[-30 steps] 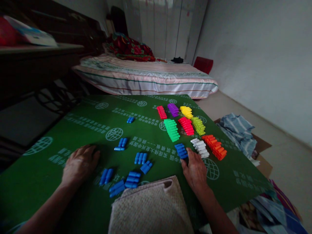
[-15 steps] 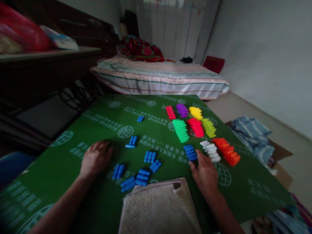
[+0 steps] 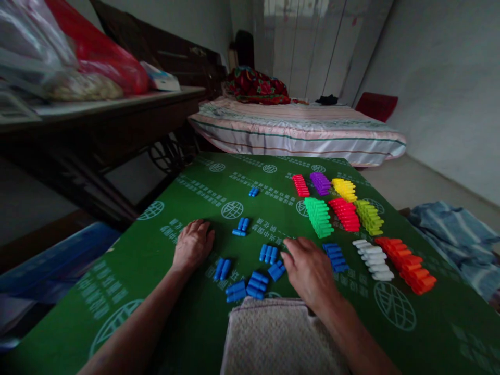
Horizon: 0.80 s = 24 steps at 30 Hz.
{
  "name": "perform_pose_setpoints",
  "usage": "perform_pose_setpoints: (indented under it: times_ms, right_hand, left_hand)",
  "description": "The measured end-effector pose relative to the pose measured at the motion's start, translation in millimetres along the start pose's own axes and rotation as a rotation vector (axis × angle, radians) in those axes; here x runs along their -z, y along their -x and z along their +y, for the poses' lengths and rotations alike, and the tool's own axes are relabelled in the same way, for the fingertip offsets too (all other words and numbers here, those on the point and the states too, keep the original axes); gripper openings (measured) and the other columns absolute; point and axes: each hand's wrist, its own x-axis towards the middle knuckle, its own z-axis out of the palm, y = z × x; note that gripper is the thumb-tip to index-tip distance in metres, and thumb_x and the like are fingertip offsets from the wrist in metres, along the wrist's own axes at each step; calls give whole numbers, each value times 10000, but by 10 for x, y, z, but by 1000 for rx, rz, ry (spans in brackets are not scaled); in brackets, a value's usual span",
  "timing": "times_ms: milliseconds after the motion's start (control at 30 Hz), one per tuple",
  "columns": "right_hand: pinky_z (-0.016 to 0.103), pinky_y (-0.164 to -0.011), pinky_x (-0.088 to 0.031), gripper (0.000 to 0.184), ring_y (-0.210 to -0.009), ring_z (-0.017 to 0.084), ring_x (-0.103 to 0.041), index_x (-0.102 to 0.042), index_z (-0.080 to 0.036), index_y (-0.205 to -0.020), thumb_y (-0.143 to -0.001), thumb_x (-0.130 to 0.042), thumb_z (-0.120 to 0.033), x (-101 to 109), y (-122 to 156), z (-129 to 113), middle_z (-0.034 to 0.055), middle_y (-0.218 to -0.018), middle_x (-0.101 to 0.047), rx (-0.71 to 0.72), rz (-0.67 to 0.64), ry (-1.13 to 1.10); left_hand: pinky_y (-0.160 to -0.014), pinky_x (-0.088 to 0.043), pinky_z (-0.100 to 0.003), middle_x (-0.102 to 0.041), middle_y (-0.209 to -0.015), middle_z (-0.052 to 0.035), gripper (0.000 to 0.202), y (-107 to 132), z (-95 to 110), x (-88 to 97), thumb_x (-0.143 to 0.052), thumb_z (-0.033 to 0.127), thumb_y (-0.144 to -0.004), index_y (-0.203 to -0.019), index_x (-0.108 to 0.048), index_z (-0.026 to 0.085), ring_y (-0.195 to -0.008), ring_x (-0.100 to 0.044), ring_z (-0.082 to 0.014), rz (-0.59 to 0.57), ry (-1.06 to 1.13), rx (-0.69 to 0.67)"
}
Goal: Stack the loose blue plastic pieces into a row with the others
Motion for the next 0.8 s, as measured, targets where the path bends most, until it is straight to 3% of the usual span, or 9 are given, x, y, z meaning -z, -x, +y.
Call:
perform_pose_setpoints:
  times_ms: [133,267,400,600,800]
  right_hand:
    - [296,-752,-487,242,-892,197,-651,-635,-216,-1079,-884,-495,-193,-174,-575,-669,64,-975,-706,132,-305,45]
    - [309,-756,-485,328,-914,215,-666,-593,-144,-1161,-872,-441,-105,-443,-888,-1039,116,-967,-714,137,-475,139]
    - [328,-759,-496,373,-946,233,-669,-586,-99,-1166,-857,-384,-43,-565,-969,-1124,163,-1015,-706,101,-506,162]
    - [282,-744,-507,287,-928,192,-676,-635,-180,-1040,-848,-443,-88,-530,-1015,-1078,90,-940,-730,71,-545,116]
    - [330,-805,-506,301,-999,211,-644,-640,-162,-1035,-879,-392,-95,-563,-1021,-1077,127,-1044,-698,-27,-480,101]
  left_hand:
    - [-1059,-404,-449,-557,-1293,-143,402,21,-9,-6,-366,318,-920,-1182,-588,108,-1256,-457,-326,11,3,0]
    - [-1055,-410,-436,-558,-1294,-134,398,32,-9,-4,-366,316,-922,-1189,-584,116,-1250,-464,-313,17,2,3]
    - [-1062,-402,-442,-552,-1304,-144,411,31,-7,19,-358,316,-923,-1197,-583,108,-1259,-458,-319,8,6,4]
    - [-1062,-395,-475,-549,-1300,-179,434,-19,-11,59,-365,322,-911,-1189,-586,73,-1263,-450,-354,-8,33,-13]
    - [-1059,-400,-484,-551,-1297,-190,470,-78,-33,53,-343,348,-903,-1190,-585,66,-1253,-459,-355,-11,32,-28]
